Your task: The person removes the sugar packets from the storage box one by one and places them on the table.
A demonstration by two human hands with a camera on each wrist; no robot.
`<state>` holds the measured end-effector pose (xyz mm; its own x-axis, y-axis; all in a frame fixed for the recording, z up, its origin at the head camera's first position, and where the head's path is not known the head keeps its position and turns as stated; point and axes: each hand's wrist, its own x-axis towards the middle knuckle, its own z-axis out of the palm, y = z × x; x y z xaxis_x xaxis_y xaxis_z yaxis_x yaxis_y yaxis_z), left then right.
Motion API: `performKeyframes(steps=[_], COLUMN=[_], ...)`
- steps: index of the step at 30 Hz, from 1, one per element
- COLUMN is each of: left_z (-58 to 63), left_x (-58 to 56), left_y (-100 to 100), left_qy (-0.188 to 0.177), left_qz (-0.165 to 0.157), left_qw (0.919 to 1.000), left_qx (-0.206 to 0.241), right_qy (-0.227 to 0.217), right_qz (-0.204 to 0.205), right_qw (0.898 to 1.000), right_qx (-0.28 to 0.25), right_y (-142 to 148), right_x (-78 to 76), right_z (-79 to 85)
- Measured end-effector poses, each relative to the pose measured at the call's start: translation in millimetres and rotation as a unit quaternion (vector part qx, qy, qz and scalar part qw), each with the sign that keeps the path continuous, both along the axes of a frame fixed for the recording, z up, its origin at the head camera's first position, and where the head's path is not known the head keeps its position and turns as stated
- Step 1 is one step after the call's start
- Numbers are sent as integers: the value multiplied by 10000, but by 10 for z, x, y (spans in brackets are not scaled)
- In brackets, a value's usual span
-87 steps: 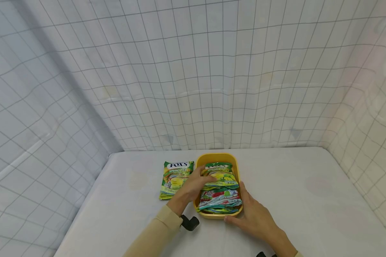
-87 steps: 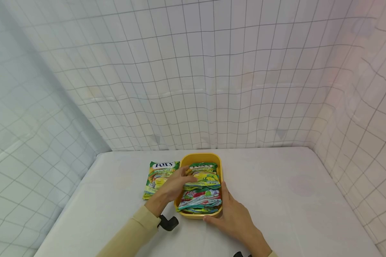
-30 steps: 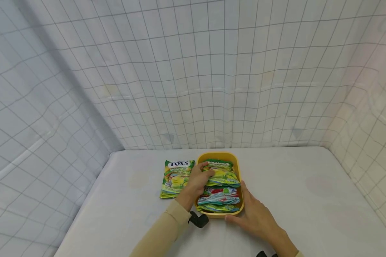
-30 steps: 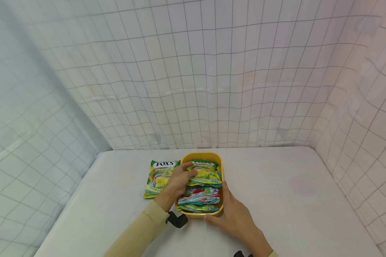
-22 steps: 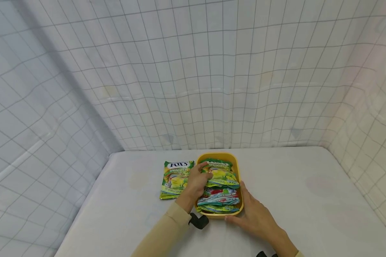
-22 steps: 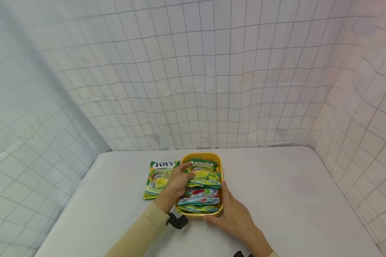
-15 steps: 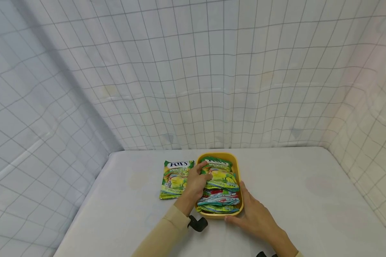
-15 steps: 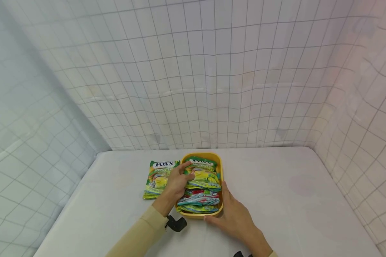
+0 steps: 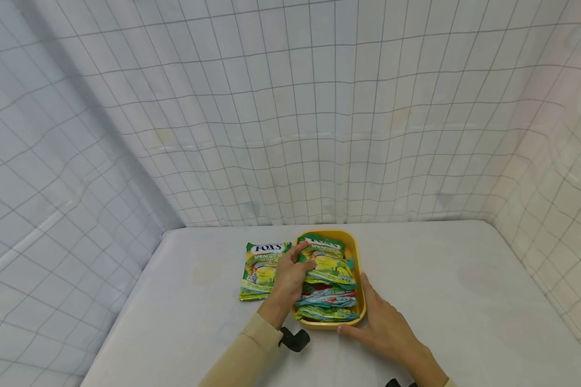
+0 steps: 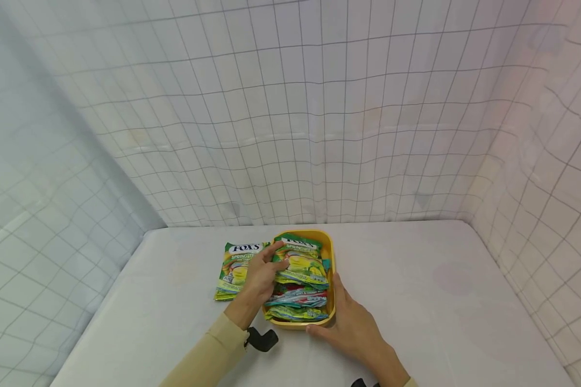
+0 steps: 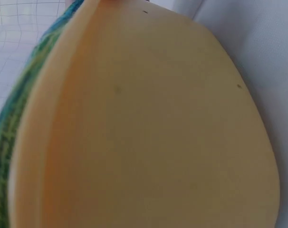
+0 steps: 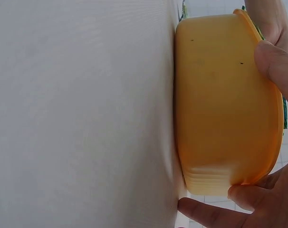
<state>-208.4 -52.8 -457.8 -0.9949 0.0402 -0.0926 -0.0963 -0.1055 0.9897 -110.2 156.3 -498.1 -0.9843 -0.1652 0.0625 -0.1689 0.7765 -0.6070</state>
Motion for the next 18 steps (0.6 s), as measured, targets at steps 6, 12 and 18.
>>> performKeyframes(steps=[6,12,18], left_z=[11,12,35], left_x=[18,28,37], left_y=[-28,-63,-94], left_qy=[-24,-47,-102], left_qz=[58,-52,14], left_qw=[9996,9982,9970], left_qx=[285,595,769], right_qy=[26,-33,-48], right_qz=[21,9,-15], right_qw=[10000,10000,10000], right_qx=[-6,10,37], right_y=[4,7,0], right_x=[0,3,3], right_z=[-2,18,24])
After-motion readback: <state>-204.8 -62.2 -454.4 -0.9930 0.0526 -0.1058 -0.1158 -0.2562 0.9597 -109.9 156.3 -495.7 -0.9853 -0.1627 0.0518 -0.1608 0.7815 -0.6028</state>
